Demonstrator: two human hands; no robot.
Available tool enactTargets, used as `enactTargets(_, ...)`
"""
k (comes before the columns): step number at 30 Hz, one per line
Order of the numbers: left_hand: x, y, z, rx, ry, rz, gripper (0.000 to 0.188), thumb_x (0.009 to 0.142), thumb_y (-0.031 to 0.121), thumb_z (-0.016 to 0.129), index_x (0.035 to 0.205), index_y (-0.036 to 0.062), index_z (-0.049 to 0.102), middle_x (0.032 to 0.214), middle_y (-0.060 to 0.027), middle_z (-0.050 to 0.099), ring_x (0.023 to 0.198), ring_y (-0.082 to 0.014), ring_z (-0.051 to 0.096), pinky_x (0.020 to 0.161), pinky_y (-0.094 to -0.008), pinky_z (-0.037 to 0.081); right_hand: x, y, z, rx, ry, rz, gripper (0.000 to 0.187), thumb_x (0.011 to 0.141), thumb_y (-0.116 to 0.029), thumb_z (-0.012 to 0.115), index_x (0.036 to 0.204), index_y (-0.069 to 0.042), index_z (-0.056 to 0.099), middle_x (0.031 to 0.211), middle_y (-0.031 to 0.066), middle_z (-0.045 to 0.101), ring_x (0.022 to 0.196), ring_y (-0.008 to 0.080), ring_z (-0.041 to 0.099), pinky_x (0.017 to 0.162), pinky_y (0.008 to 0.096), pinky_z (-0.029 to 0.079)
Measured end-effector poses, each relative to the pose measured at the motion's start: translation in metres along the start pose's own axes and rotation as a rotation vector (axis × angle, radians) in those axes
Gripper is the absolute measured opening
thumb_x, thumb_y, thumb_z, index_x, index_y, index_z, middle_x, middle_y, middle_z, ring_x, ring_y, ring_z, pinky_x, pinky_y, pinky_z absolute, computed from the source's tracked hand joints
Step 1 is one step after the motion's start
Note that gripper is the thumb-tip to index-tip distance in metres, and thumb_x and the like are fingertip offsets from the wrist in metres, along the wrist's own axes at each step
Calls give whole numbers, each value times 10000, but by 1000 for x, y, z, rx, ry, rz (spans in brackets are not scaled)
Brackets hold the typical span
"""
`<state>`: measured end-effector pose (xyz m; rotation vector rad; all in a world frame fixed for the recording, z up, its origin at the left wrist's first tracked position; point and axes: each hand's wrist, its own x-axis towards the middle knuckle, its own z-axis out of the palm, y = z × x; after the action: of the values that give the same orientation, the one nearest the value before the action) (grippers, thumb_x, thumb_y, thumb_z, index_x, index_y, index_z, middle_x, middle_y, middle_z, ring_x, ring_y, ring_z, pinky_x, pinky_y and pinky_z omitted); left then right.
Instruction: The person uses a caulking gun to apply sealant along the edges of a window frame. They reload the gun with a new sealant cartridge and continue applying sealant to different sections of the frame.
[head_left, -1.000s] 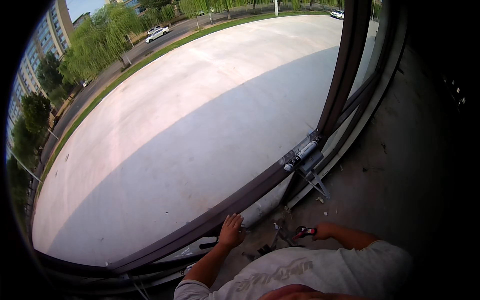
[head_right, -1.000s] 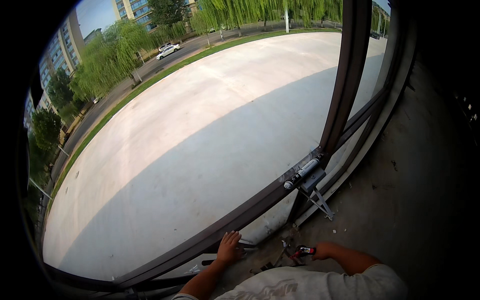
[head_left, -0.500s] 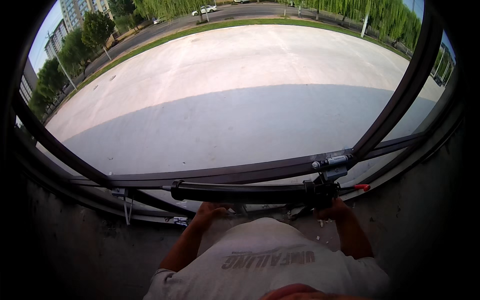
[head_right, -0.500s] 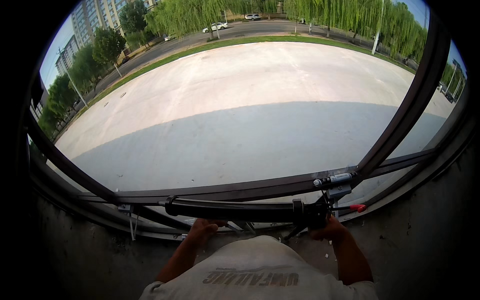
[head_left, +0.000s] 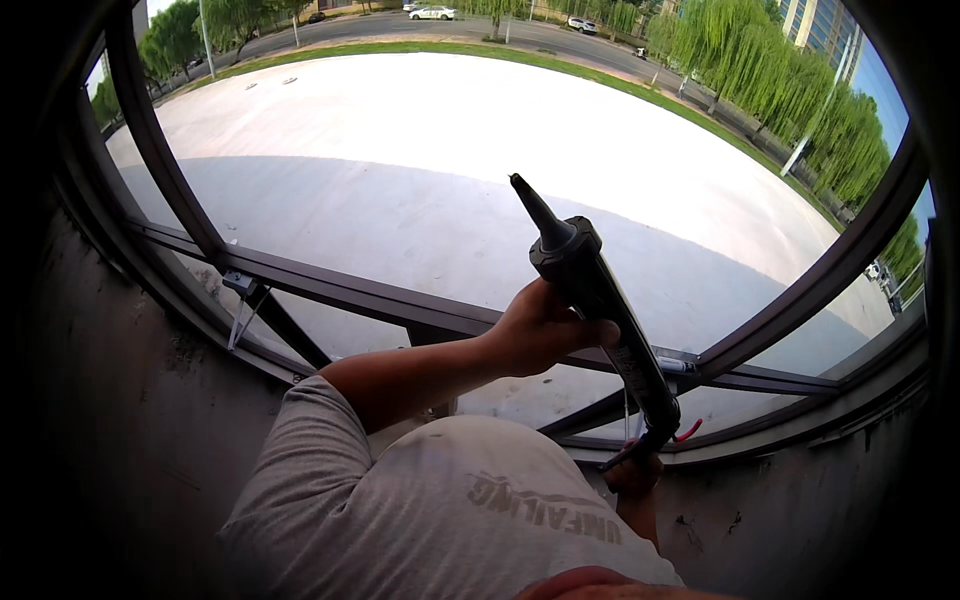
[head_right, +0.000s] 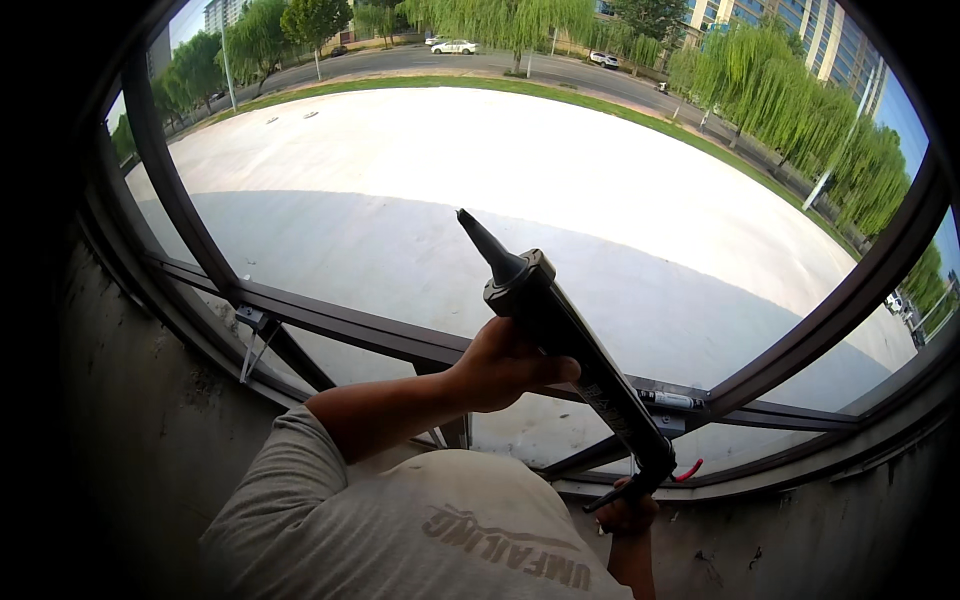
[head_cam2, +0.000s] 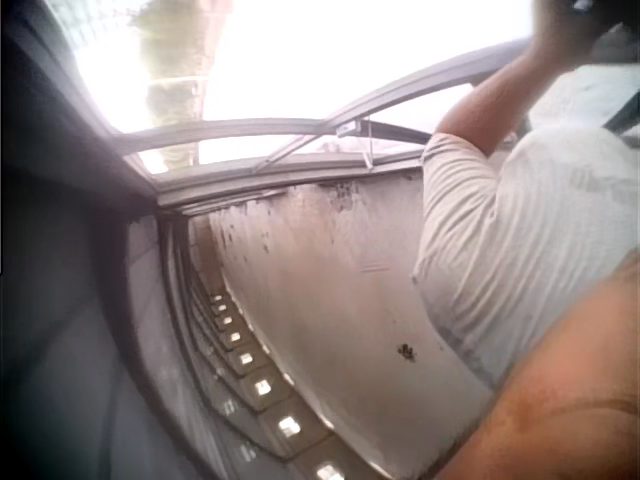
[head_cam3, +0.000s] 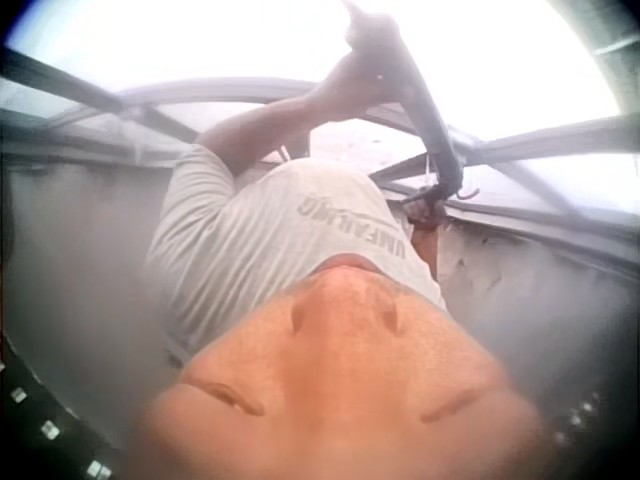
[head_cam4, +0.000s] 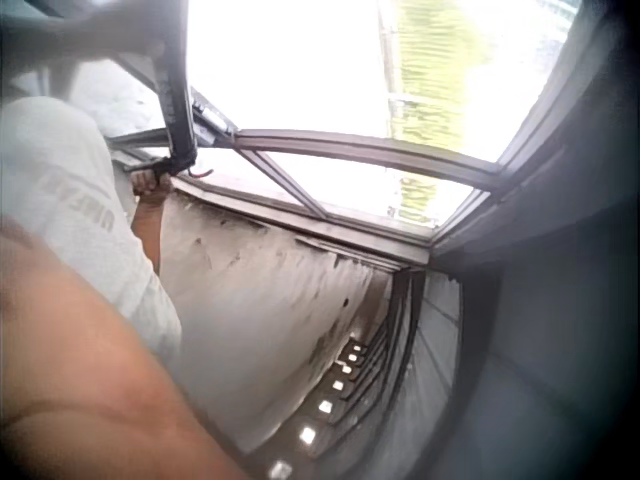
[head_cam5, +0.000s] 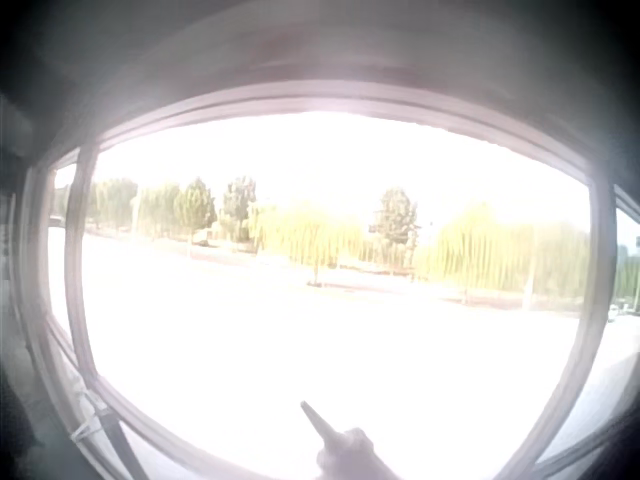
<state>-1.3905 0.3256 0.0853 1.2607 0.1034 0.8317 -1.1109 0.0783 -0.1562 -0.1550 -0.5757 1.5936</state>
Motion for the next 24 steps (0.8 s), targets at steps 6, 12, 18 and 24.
enactTargets(6, 47, 10, 43, 90, -47, 23, 369, 926, 155, 762, 1177, 2, 539, 1070, -130, 679, 1058, -232, 674, 930, -388, 571, -56, -10, -27, -56, 283, -80, 419, 1042, -347, 516, 1349, -68, 576, 601, -14, 436, 444, 155, 410, 516, 339, 365)
enactTargets(12, 142, 66, 97, -10, -255, -8, 462, 1028, 351, 615, 1273, -27, 512, 1142, -158, 663, 1093, -279, 682, 959, -471, 569, 10, -47, 118, -574, 204, -666, 242, 973, -170, 674, 1193, -76, 636, 956, 103, 669, 879, 236, 666, 824, 406, 558)
enactTargets(18, 226, 79, 184, 39, -386, 34, 394, 1033, 360, 599, 1212, 14, 545, 1067, -153, 667, 1021, -254, 699, 893, -463, 606, 52, -95, 127, -942, 133, -992, 209, 993, -71, 637, 1201, -67, 623, 1199, 177, 705, 1175, 338, 674, 1052, 553, 530)
enactTargets(24, 264, 68, 261, 206, -456, 89, 449, 1000, 360, 652, 1228, -14, 553, 1041, -161, 670, 1027, -280, 701, 880, -438, 625, 75, -144, 141, -543, -175, -912, 604, 860, -136, 807, 1396, -53, 541, 1402, 198, 588, 1393, 357, 493, 1187, 573, 374)
